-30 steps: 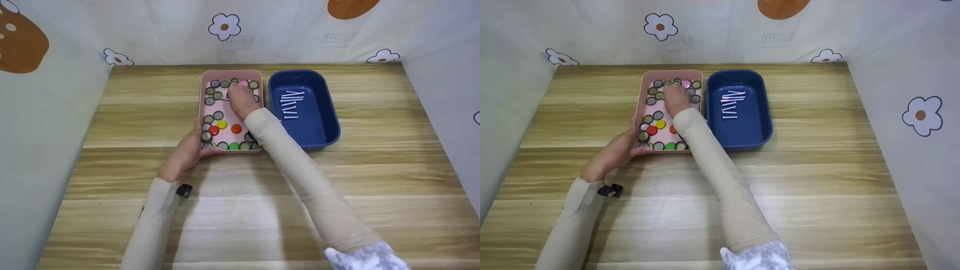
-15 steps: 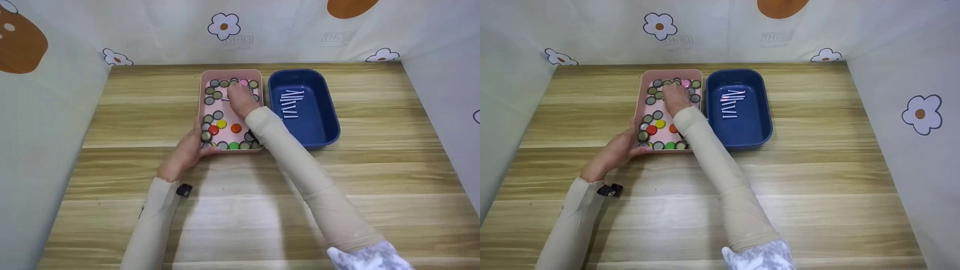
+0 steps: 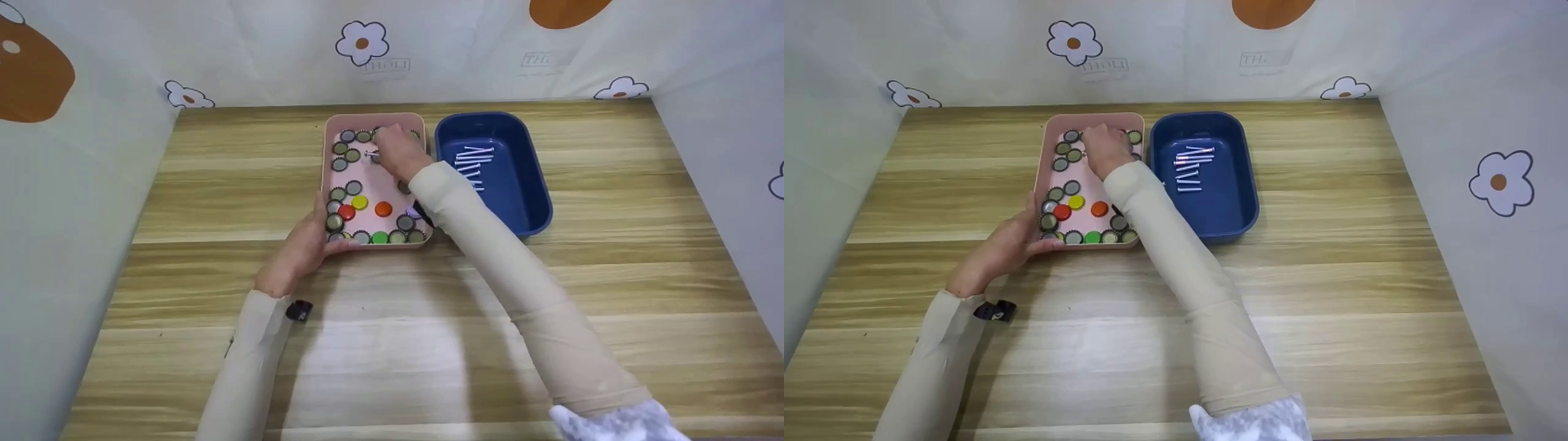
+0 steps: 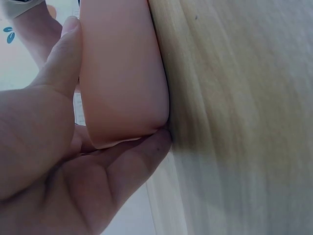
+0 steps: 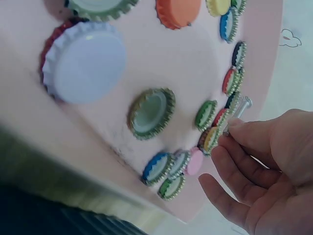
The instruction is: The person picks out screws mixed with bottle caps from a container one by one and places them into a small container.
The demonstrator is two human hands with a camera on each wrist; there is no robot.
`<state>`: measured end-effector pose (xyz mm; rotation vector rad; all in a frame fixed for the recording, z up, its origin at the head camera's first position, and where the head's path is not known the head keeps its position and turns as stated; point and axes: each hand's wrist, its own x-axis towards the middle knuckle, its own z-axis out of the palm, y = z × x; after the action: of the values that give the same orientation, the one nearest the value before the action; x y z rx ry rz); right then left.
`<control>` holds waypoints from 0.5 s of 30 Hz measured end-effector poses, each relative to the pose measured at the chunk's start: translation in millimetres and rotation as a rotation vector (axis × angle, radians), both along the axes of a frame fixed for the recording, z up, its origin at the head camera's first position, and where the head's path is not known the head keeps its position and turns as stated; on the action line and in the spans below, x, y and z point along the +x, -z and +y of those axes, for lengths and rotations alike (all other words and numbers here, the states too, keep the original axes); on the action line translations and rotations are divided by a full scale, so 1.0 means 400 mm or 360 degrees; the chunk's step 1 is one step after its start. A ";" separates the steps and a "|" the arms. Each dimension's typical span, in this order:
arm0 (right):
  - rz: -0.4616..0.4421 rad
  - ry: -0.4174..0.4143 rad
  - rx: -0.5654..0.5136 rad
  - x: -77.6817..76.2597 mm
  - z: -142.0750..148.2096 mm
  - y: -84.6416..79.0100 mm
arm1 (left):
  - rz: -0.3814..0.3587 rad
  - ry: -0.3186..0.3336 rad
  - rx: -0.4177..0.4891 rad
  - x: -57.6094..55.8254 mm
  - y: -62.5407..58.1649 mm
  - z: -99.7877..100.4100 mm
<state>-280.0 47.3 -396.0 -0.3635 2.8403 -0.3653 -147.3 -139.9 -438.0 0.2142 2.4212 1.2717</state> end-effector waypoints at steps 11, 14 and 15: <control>0.0152 -0.0146 0.0111 0.011 0.049 -0.063 | 0.0029 0.0012 -0.0051 -0.003 0.002 0.000; 0.0093 -0.0148 0.0073 0.016 0.066 -0.076 | 0.0022 -0.0003 -0.0018 -0.004 0.001 0.000; 0.0079 -0.0148 0.0075 0.018 0.071 -0.080 | 0.0015 -0.0006 -0.0005 -0.003 0.000 0.001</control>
<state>-273.0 75.8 -364.1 -0.4999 2.8620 -0.2738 -148.6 -139.4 -438.0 0.2153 2.4325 1.2710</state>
